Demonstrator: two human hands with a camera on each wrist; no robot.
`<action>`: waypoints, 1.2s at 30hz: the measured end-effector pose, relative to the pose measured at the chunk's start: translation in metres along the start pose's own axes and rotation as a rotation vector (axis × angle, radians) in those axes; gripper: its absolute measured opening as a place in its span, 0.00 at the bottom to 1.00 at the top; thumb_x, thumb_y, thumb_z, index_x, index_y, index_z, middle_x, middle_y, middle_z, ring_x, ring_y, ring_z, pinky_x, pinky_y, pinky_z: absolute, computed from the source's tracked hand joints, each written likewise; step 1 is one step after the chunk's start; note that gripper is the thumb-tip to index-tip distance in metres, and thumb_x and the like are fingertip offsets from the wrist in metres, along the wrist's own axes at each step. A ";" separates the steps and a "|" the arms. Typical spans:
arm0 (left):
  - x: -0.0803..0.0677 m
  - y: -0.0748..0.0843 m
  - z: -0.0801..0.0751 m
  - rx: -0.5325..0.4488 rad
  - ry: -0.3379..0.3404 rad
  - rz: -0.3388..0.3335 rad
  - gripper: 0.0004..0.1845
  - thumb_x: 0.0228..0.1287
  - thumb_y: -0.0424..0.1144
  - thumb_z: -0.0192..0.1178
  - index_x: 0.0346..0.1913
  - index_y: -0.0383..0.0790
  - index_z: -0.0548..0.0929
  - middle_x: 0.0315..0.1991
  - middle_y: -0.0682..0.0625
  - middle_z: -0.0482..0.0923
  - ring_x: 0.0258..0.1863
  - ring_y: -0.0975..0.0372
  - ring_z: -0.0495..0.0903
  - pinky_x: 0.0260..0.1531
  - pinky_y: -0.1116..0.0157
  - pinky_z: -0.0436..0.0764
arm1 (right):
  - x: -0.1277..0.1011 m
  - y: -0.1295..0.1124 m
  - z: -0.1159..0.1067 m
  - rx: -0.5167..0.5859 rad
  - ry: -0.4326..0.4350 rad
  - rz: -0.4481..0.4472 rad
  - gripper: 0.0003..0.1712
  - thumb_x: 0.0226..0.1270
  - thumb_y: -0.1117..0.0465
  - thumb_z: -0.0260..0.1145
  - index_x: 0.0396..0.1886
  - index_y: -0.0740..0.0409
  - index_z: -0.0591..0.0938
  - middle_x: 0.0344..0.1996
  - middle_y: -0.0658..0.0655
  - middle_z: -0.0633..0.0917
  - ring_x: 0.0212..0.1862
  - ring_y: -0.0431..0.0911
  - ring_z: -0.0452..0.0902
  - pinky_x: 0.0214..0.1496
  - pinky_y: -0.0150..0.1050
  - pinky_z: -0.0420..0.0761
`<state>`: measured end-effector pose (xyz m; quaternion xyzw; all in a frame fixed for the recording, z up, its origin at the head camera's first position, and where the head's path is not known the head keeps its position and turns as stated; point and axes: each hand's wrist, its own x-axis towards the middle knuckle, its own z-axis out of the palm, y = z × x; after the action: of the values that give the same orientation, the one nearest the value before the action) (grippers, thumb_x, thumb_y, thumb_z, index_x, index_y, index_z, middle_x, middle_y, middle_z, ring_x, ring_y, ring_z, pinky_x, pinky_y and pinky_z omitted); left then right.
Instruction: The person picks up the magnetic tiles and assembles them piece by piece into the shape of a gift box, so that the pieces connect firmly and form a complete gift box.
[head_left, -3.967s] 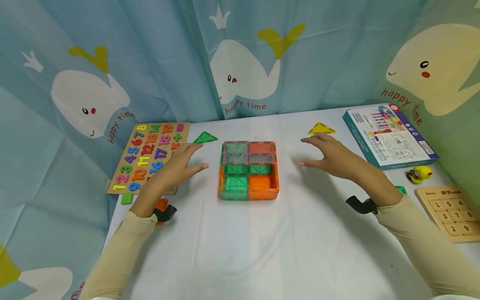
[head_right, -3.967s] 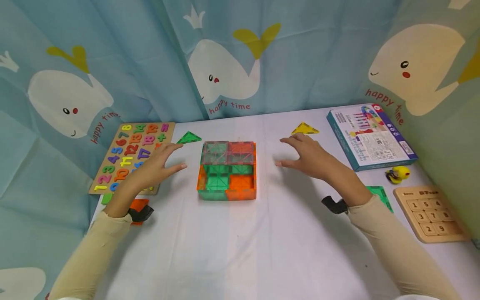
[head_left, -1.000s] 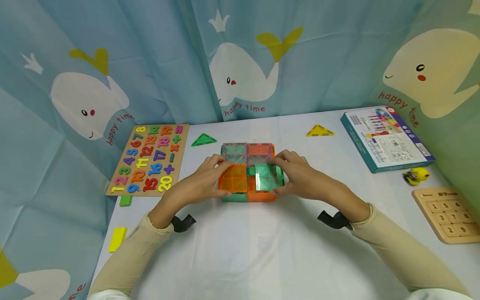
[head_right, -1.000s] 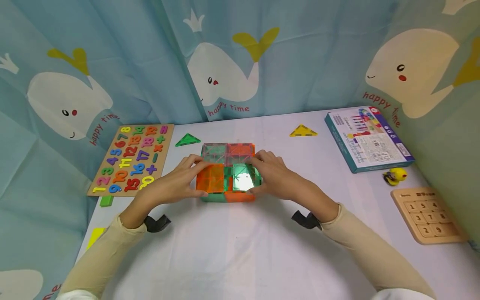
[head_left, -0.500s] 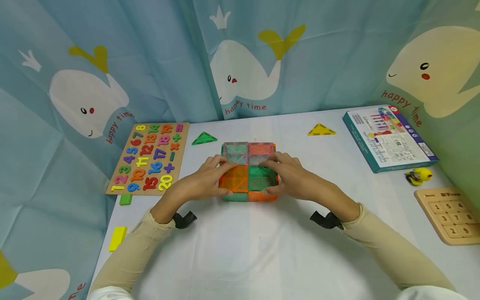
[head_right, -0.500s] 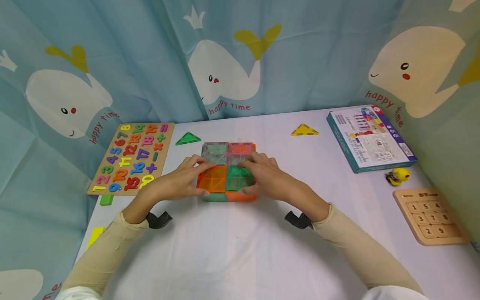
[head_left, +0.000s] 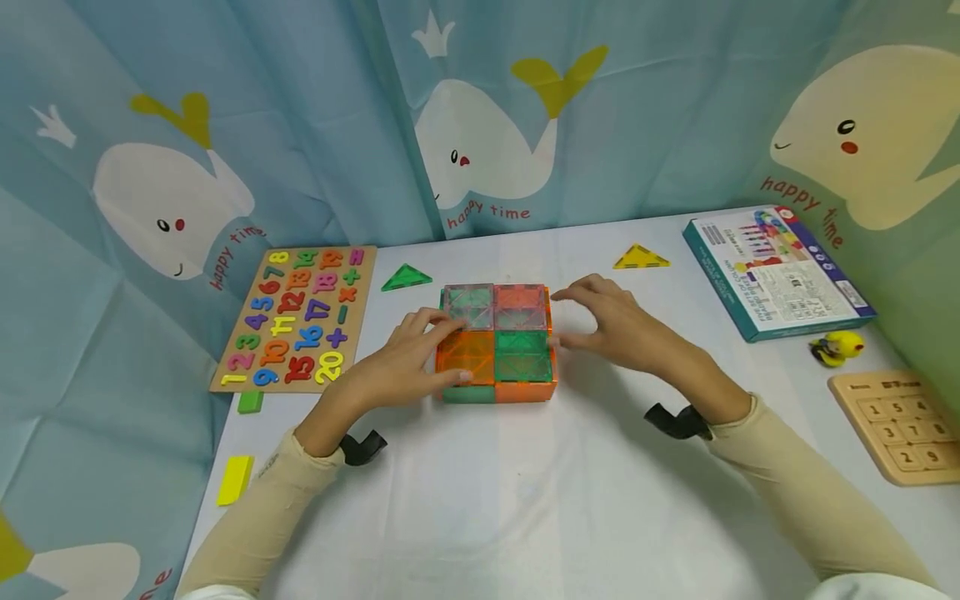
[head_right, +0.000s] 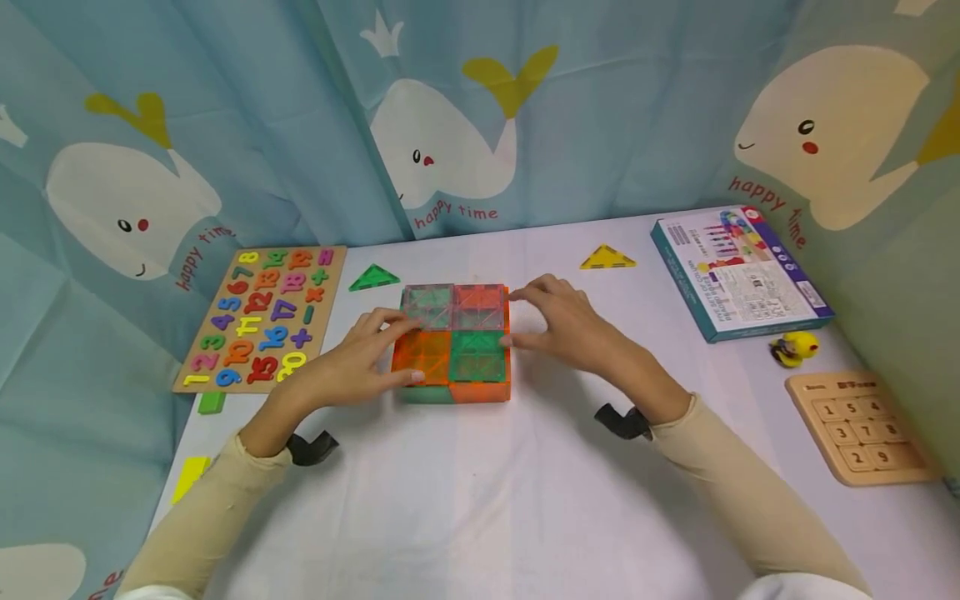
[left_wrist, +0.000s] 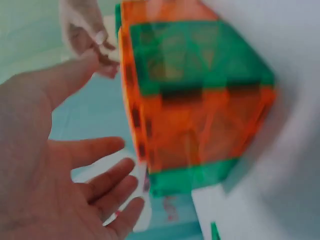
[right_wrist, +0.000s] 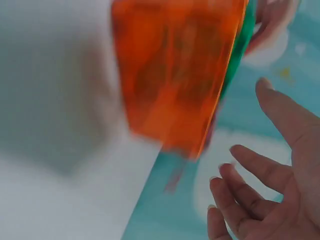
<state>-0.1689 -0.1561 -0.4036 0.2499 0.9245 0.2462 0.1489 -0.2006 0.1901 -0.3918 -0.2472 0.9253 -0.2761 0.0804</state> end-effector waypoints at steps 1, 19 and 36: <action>0.001 -0.003 -0.004 -0.027 0.022 -0.016 0.42 0.75 0.61 0.62 0.83 0.50 0.62 0.77 0.45 0.57 0.74 0.49 0.58 0.71 0.40 0.69 | 0.004 0.009 -0.007 0.006 0.013 0.022 0.35 0.69 0.50 0.77 0.70 0.61 0.78 0.64 0.67 0.75 0.65 0.63 0.70 0.69 0.64 0.67; 0.088 -0.114 -0.045 -0.043 0.082 -0.309 0.39 0.82 0.45 0.57 0.83 0.30 0.54 0.82 0.29 0.48 0.83 0.39 0.48 0.80 0.41 0.54 | 0.061 0.155 -0.060 -0.121 -0.073 0.452 0.46 0.75 0.48 0.67 0.73 0.79 0.62 0.65 0.85 0.64 0.66 0.74 0.60 0.71 0.70 0.64; 0.109 -0.128 -0.037 0.094 0.056 -0.355 0.31 0.83 0.43 0.56 0.80 0.33 0.64 0.78 0.32 0.56 0.76 0.41 0.57 0.75 0.44 0.62 | 0.074 0.169 -0.050 -0.043 -0.089 0.583 0.44 0.78 0.46 0.64 0.69 0.82 0.64 0.60 0.79 0.68 0.57 0.66 0.64 0.65 0.62 0.69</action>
<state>-0.3237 -0.2085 -0.4573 0.0826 0.9684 0.1793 0.1525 -0.3488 0.2991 -0.4440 0.0158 0.9584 -0.2107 0.1917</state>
